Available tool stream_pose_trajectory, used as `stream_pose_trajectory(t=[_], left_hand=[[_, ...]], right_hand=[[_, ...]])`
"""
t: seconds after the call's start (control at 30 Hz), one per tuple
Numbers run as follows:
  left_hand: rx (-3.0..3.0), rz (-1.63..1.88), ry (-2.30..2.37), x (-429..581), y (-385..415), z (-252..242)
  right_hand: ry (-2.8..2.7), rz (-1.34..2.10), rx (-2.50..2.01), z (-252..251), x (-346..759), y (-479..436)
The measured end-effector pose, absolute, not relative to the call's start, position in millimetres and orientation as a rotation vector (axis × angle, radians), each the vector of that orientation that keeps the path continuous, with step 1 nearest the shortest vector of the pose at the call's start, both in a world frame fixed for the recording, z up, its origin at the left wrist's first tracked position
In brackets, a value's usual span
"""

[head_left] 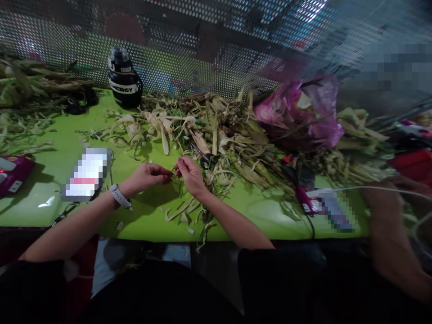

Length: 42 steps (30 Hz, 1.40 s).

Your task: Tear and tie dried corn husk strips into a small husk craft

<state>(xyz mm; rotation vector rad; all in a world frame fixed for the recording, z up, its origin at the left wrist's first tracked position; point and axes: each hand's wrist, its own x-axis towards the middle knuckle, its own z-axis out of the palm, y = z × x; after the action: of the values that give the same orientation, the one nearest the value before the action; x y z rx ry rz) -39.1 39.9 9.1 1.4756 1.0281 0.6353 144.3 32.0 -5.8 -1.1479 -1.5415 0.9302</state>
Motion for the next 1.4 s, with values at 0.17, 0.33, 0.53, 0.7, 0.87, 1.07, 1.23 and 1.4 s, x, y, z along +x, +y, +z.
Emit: stream_pose_trajectory(t=[0.17,0.33,0.53,0.7,0.87,1.07,1.23,1.4], left_hand=[[1.572,0.582,1.039,-40.1,41.6,4.6],[1.601,0.589,1.086,-39.7,41.3,3.6],[1.514,0.766,1.092,-35.8,39.1,6.7],[1.473,0.817,1.08,-35.6,40.7,-0.8],[1.769,0.782,1.192,-39.2,45.2,-10.6],[2.193,0.86,1.235,-37.7,42.8,-12.2],[2.245,0.878,1.186,-36.3,40.8,-13.5],[2.204,0.934,1.199,-37.6,41.9,-16.7]], right_hand=[[-1.623,0.931,-1.153,-7.7,144.7,29.9],[-1.587,1.026,-1.119,-7.9,143.6,29.5],[-1.315,1.181,-1.145,-5.8,144.7,36.1],[-1.245,1.167,-1.123,-10.0,142.3,38.2],[-1.263,1.192,-1.135,-17.3,139.6,39.2],[-1.343,1.123,-1.163,-26.0,141.9,45.6],[-1.189,1.314,-1.184,-30.0,142.6,52.4],[-1.108,1.381,-1.195,-30.5,143.1,54.6]])
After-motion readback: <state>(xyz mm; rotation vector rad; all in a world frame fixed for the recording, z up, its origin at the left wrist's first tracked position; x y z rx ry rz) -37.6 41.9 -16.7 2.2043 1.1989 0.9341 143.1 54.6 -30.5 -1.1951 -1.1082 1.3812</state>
